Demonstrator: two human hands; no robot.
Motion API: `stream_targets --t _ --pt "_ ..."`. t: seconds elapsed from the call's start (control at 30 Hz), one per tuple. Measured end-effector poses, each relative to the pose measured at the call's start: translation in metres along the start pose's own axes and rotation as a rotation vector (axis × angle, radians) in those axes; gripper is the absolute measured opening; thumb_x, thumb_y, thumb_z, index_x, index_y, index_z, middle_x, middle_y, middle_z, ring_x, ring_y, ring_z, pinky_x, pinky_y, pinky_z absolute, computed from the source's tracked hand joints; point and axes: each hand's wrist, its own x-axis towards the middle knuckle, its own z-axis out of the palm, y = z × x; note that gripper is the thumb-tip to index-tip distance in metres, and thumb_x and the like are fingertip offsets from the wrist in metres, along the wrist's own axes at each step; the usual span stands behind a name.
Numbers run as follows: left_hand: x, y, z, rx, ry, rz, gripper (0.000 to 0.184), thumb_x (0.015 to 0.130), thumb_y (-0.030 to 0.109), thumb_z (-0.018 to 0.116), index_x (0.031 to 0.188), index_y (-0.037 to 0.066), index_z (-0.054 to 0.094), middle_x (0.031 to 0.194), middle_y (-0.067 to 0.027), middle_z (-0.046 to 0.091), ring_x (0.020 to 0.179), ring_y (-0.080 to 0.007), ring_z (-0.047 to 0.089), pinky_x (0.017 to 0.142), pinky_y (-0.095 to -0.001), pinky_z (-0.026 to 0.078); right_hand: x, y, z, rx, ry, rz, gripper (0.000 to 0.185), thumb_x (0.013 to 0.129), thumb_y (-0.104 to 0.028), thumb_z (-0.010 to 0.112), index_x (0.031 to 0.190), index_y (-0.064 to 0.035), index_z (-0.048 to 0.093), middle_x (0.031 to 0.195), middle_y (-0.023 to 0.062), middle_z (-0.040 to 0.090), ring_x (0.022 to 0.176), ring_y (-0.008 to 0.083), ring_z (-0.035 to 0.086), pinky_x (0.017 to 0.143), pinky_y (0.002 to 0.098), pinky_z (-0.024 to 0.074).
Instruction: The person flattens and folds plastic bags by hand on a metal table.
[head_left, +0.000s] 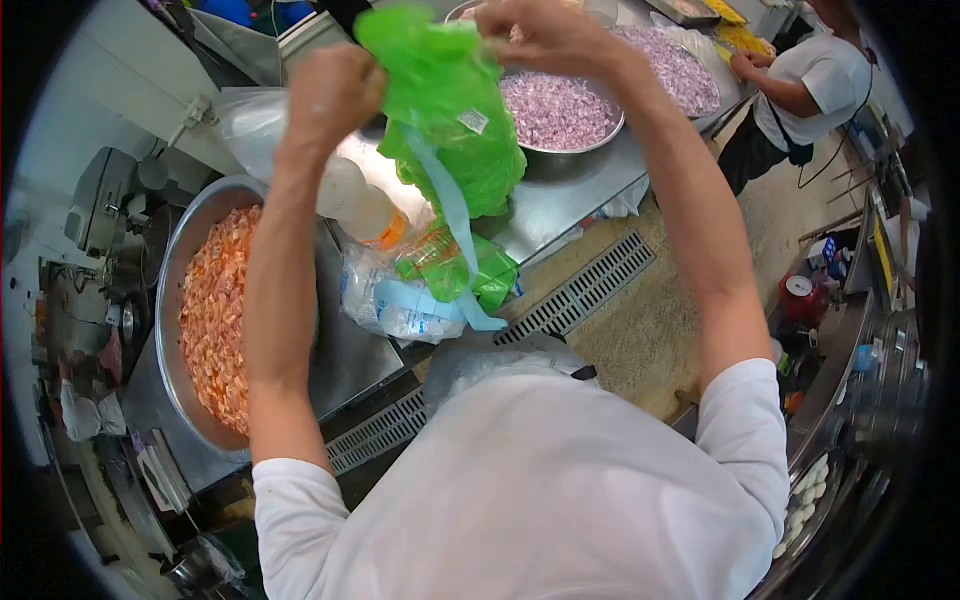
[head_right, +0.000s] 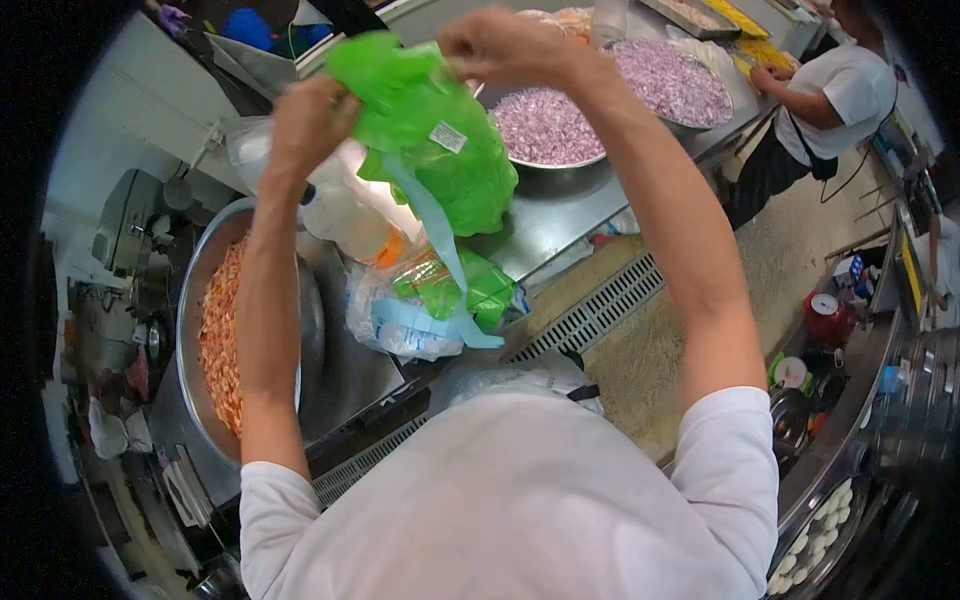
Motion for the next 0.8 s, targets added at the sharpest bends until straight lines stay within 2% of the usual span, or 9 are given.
stream_targets --t 0.03,0.07,0.1,0.17,0.23,0.3,0.5,0.63,0.8 --pt "-0.003 -0.01 0.024 0.033 -0.148 0.004 0.025 0.081 0.022 0.063 0.072 -0.001 0.069 0.074 -0.0238 0.065 0.068 -0.0423 0.065 0.066 -0.0497 0.053 0.001 0.029 0.027 -0.082 -0.08 -0.018 0.021 0.088 -0.021 0.072 0.096 -0.0021 0.067 0.083 0.014 0.069 0.076 0.028 0.066 0.074 0.0426 0.0528" --pt "-0.013 -0.013 0.043 -0.146 -0.285 -0.046 0.023 0.078 0.019 0.06 0.073 -0.001 0.07 0.072 -0.0261 0.064 0.067 -0.0437 0.065 0.065 -0.051 0.053 -0.005 0.042 0.047 -0.073 -0.185 0.066 0.022 0.088 -0.02 0.071 0.1 -0.0025 0.066 0.088 0.0163 0.069 0.08 0.031 0.066 0.075 0.0433 0.0527" --pt "-0.023 -0.015 0.059 -0.09 -0.365 -0.15 0.023 0.077 0.018 0.058 0.075 -0.002 0.07 0.074 -0.0281 0.064 0.068 -0.0446 0.065 0.066 -0.0505 0.053 -0.011 0.055 0.065 -0.063 -0.29 0.152 0.024 0.089 -0.02 0.07 0.105 -0.0028 0.066 0.092 0.0186 0.069 0.083 0.034 0.066 0.077 0.0441 0.0526" --pt "-0.053 -0.03 0.099 -0.368 -0.213 -0.209 0.024 0.076 0.018 0.058 0.081 -0.002 0.07 0.076 -0.0283 0.066 0.074 -0.0451 0.067 0.069 -0.0489 0.054 -0.038 0.061 0.105 -0.064 -0.343 0.209 0.026 0.091 -0.018 0.066 0.113 -0.0042 0.064 0.101 0.0198 0.068 0.092 0.0376 0.066 0.082 0.0454 0.052" --pt "-0.082 -0.029 0.123 -0.442 -0.212 -0.193 0.026 0.078 0.018 0.059 0.094 0.002 0.072 0.084 -0.0263 0.068 0.078 -0.0429 0.069 0.071 -0.0478 0.053 -0.079 0.053 0.14 0.198 -0.158 0.228 0.024 0.095 -0.023 0.061 0.107 -0.0025 0.062 0.097 0.0236 0.066 0.094 0.0416 0.064 0.082 0.0494 0.05" --pt "-0.095 -0.004 0.123 -0.499 -0.221 -0.337 0.026 0.079 0.018 0.061 0.094 0.0 0.07 0.084 -0.0259 0.069 0.08 -0.0412 0.07 0.071 -0.0465 0.053 -0.093 0.044 0.138 0.286 -0.093 0.23 0.021 0.095 -0.018 0.06 0.108 -0.0025 0.061 0.1 0.0234 0.065 0.095 0.0417 0.063 0.084 0.0492 0.0491" --pt "-0.095 0.038 0.099 -0.48 0.261 -0.49 0.014 0.078 0.011 0.067 0.088 0.0 0.069 0.082 -0.0183 0.067 0.077 -0.0349 0.069 0.07 -0.0413 0.053 -0.097 0.003 0.121 0.188 0.261 0.197 0.021 0.085 -0.008 0.062 0.104 0.0011 0.061 0.096 0.0189 0.061 0.091 0.0367 0.058 0.085 0.0437 0.0461" --pt "-0.114 0.075 0.092 -0.525 0.317 -0.22 0.014 0.075 0.009 0.071 0.086 0.003 0.069 0.082 -0.0154 0.066 0.073 -0.0346 0.067 0.064 -0.041 0.051 -0.108 -0.025 0.125 0.068 0.313 0.151 0.021 0.079 -0.009 0.063 0.098 -0.0019 0.062 0.099 0.0139 0.061 0.1 0.0337 0.055 0.092 0.0451 0.0414" --pt "-0.143 0.044 0.131 -0.406 0.083 -0.211 0.018 0.072 0.007 0.07 0.09 0.005 0.069 0.084 -0.0182 0.067 0.069 -0.0397 0.064 0.063 -0.0414 0.052 -0.134 -0.001 0.172 -0.09 0.274 0.203 0.018 0.08 -0.014 0.062 0.095 -0.0035 0.066 0.1 0.0119 0.064 0.103 0.0333 0.057 0.093 0.0473 0.0417"
